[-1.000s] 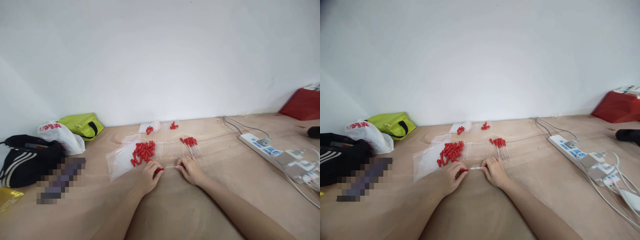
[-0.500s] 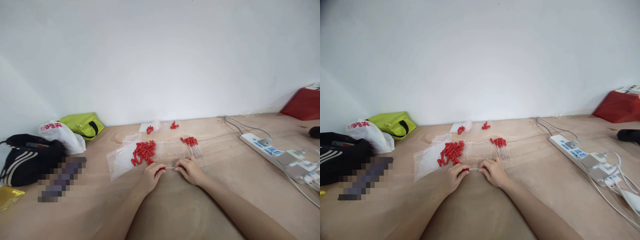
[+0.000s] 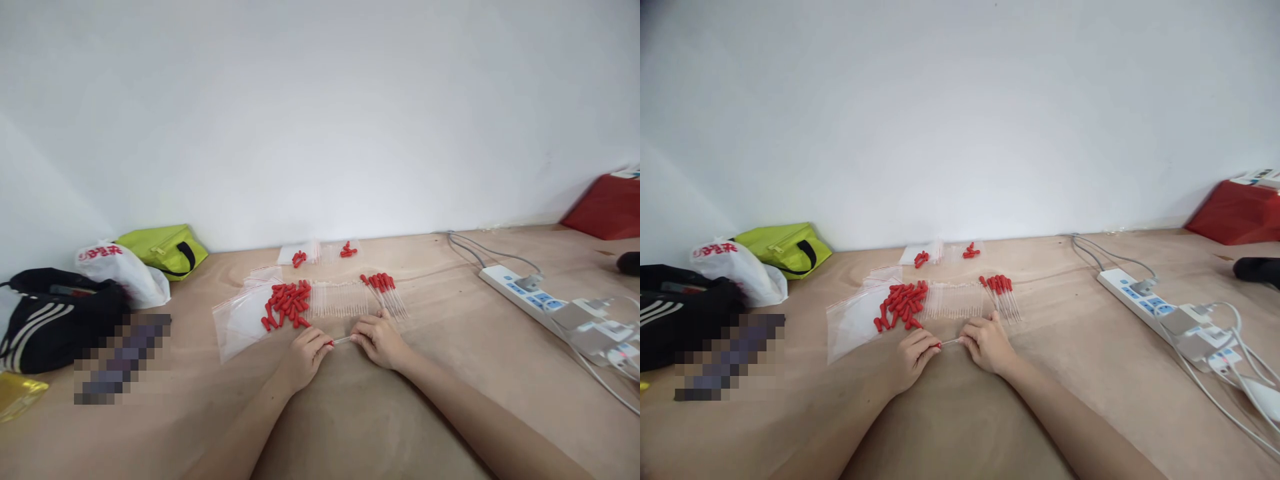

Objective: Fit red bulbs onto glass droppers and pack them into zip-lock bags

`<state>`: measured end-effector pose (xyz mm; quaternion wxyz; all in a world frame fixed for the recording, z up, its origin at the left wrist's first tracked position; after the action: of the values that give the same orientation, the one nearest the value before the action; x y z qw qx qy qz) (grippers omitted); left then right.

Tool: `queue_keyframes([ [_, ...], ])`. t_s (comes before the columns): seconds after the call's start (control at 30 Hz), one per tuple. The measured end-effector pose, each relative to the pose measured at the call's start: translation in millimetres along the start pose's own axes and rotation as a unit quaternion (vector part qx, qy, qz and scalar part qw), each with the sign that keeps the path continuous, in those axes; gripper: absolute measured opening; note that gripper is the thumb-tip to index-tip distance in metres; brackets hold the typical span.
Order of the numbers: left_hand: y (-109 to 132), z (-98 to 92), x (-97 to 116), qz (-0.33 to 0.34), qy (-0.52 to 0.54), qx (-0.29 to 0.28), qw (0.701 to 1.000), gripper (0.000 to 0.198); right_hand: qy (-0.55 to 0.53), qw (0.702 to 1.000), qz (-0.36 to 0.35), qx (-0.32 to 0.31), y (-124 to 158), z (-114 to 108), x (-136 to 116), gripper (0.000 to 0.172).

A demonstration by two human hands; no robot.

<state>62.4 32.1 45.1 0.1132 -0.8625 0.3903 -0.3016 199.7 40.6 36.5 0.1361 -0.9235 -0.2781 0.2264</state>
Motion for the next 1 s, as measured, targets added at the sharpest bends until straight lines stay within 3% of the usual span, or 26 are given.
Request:
queue_keyframes([
  [0.23, 1, 1.6, 3, 0.018, -0.017, -0.005, 1.000, 0.023, 0.065, 0.998, -0.009, 0.002, 4, 0, -7, 0.024],
  [0.57, 1, 3.4, 2, 0.016, -0.010, -0.002, 1.000, 0.023, 0.011, 0.999, 0.033, -0.012, 4, 8, -8, 0.025],
  [1.0, -1, 5.8, 8, 0.030, -0.024, -0.027, 0.999, 0.023, 0.018, 0.998, 0.045, -0.030, -1, 14, -15, 0.027],
])
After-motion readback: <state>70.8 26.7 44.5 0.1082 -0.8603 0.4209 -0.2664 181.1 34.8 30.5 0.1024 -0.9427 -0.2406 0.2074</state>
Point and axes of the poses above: each hand's wrist, its own y-axis away from the middle knuckle, its own z-axis out of the palm, x = y × z, the point moved 7 cm from there along -y, towards the middle knuckle, and after that the axes turned 4 degrees about y, right-handed, at the moved point
